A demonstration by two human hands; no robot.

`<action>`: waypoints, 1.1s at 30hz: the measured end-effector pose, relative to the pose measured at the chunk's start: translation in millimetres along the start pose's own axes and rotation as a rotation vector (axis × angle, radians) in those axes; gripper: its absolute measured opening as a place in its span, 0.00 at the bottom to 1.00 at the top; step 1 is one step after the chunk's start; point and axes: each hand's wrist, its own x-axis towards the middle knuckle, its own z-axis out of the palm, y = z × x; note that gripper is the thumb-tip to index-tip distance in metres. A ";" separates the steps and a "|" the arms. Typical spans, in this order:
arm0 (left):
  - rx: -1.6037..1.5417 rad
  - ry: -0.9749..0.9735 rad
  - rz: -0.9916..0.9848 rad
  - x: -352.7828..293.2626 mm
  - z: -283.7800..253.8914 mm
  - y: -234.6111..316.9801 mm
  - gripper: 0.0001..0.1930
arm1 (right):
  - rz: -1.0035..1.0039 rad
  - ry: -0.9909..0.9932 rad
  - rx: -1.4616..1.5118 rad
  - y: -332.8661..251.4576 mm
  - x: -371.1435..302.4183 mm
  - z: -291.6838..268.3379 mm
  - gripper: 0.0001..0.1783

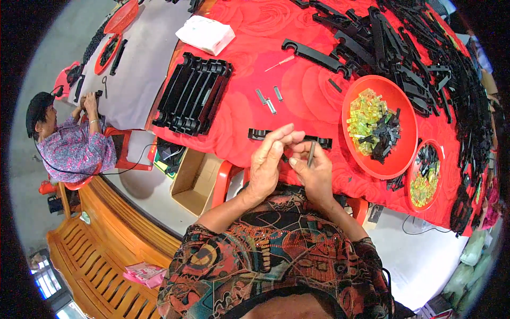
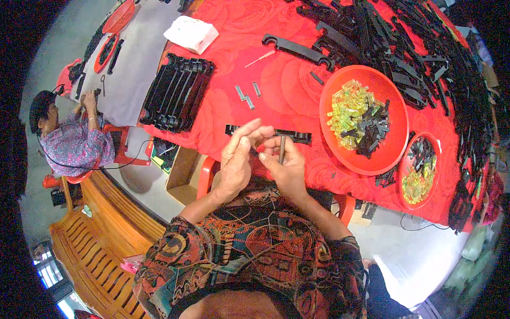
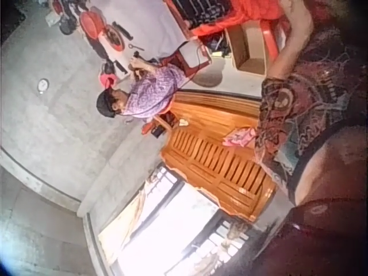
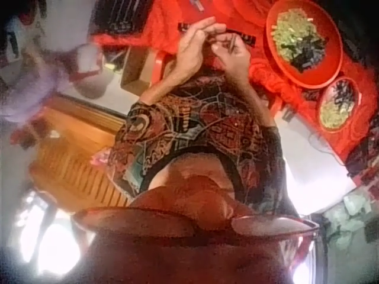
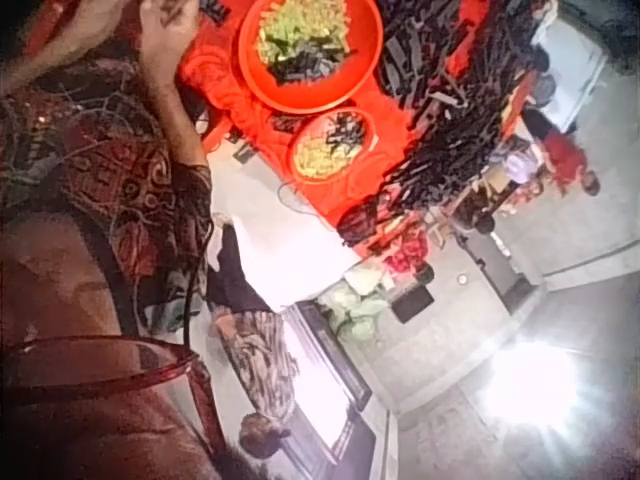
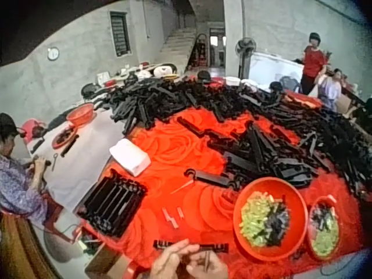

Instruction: Assemble mechanical components for toy or model items at a workstation.

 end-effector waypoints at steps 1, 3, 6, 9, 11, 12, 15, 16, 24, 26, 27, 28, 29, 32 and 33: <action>-0.058 0.032 -0.019 0.9 -0.9 -0.9 0.21 | -0.184 0.077 -0.176 1.7 0.0 2.1 0.09; -0.128 0.091 -0.031 2.4 -1.0 -2.3 0.22 | -0.016 0.026 -0.130 -3.4 0.7 -3.3 0.09; -0.079 0.089 -0.040 2.1 0.4 -2.0 0.23 | 0.183 -0.033 -0.016 -2.7 2.0 -5.9 0.05; -0.031 0.074 -0.037 0.7 2.3 0.6 0.20 | 0.285 -0.074 0.033 -1.3 0.6 -3.3 0.03; 0.022 0.049 -0.023 1.0 -3.8 0.3 0.19 | 0.287 -0.066 0.080 -5.7 1.7 -6.2 0.04; 0.077 0.021 -0.008 1.8 -8.2 1.9 0.18 | 0.286 -0.058 0.127 -7.6 2.8 -8.9 0.04; 0.301 -0.102 0.073 3.2 -27.8 11.9 0.08 | 0.367 -0.068 0.201 -14.0 5.6 -16.0 0.03; 0.395 -0.199 0.099 4.2 -30.9 12.7 0.05 | 0.427 -0.092 0.263 -16.7 5.8 -18.2 0.03; 0.425 0.076 -0.025 -6.5 -31.3 1.3 0.04 | -0.011 0.029 -0.299 -10.4 -3.3 -10.0 0.04; 0.433 0.079 -0.027 -6.9 -29.0 1.0 0.04 | -0.011 0.024 -0.453 -5.1 -1.4 -14.6 0.04; 0.431 0.077 -0.028 -6.8 -27.5 0.7 0.04 | -0.011 0.026 -0.454 -4.1 -1.4 -16.7 0.04; 0.433 0.066 -0.042 -6.8 -26.0 0.4 0.04 | 0.021 0.041 -0.422 -3.4 -1.4 -18.8 0.04; 0.436 0.057 -0.057 -7.2 -25.7 0.0 0.04 | 0.054 0.054 -0.390 -2.5 -1.3 -19.0 0.04; 0.432 0.055 -0.046 -7.5 -26.0 -2.1 0.04 | 0.075 0.097 -0.318 -7.8 -2.4 -12.4 0.05; 0.431 0.055 -0.048 -7.0 -26.4 -2.3 0.04 | 0.077 0.098 -0.319 -7.1 -2.2 -12.0 0.05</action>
